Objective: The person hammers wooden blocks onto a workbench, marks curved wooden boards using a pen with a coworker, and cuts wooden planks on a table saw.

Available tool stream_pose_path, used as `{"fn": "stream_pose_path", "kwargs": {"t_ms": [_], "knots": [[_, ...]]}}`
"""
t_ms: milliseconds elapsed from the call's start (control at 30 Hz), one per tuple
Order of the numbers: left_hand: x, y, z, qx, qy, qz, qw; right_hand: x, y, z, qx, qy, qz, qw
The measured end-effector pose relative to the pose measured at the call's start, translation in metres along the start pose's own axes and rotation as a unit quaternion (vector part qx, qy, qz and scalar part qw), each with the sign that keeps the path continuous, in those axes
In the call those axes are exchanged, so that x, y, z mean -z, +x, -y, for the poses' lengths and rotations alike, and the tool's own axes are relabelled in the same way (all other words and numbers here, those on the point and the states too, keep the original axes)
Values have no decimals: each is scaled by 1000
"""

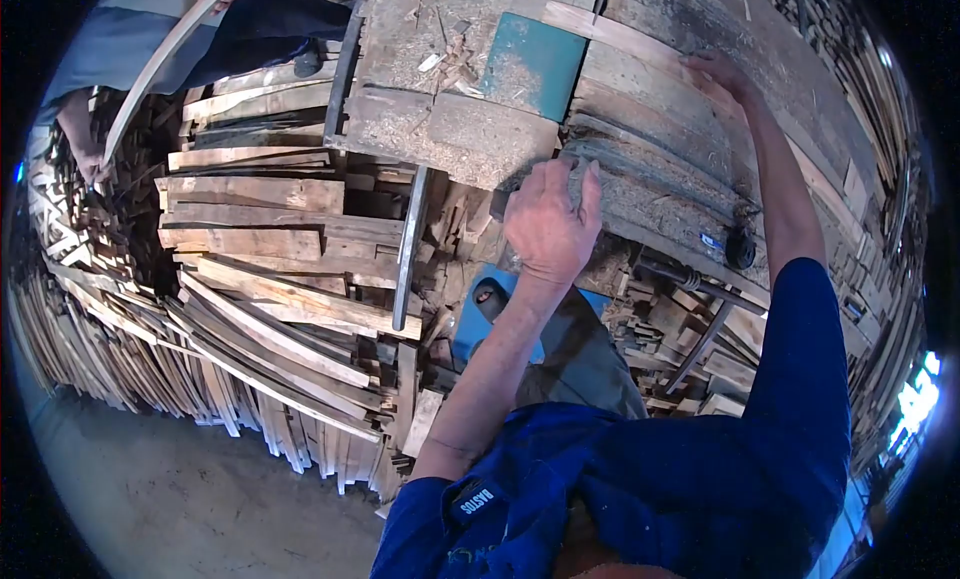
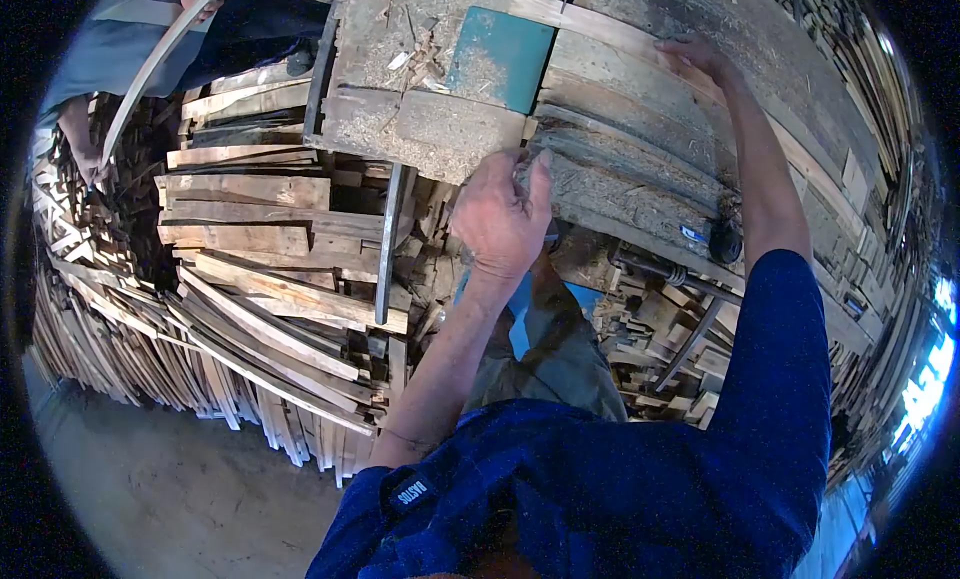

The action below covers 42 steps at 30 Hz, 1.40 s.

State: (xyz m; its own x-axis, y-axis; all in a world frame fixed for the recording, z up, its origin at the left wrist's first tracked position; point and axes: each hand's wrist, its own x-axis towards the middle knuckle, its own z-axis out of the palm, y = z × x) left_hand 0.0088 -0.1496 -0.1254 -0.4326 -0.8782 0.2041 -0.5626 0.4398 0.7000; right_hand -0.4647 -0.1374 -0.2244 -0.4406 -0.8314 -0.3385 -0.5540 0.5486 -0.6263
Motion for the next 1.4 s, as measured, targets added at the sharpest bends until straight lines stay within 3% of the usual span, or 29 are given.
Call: {"fn": "stream_pose_path", "kwargs": {"t_ms": [67,133,167,233,367,433,567,633,733,967,1067,1133,1167,1200,1233,1400], "knots": [[-1,0,2,-2,-3,-2,1000,5,-5,5,-13,-14,0,1000],[-3,-1,2,-6,-6,-7,1000,12,2,2,-8,-21,92,996],[-4,-2,3,-4,-11,-12,1000,9,2,0,-8,-20,90,996],[-5,-2,4,-6,-16,-15,1000,0,3,-12,-5,-9,-8,1000],[-5,-4,6,-9,-13,-17,1000,5,15,-29,6,33,76,997],[-4,-5,7,-6,-5,-13,1000,0,12,-31,10,-26,-24,999],[-4,-3,8,-12,-10,-6,1000,-4,32,-56,18,21,-32,999],[-4,0,6,-23,-19,-14,999,-2,27,-42,54,-10,16,998],[1,-1,0,-13,-5,-7,1000,-4,16,-25,63,-30,-34,997],[5,5,-12,-1,29,12,1000,-2,8,-12,108,-32,-40,993],[6,8,-14,20,51,33,998,-2,2,-2,52,-61,-42,996],[5,11,-16,42,61,51,996,-5,-16,21,-66,-55,-17,996],[4,11,-16,36,63,48,996,-12,-33,32,-67,-56,-13,996],[3,13,-16,30,66,44,996,-23,-53,42,-16,-159,-196,968],[1,15,-15,33,67,43,996,-30,-60,47,39,-253,-371,893],[6,20,-25,87,106,103,985,-58,-53,4,-38,-236,-367,899]]}}
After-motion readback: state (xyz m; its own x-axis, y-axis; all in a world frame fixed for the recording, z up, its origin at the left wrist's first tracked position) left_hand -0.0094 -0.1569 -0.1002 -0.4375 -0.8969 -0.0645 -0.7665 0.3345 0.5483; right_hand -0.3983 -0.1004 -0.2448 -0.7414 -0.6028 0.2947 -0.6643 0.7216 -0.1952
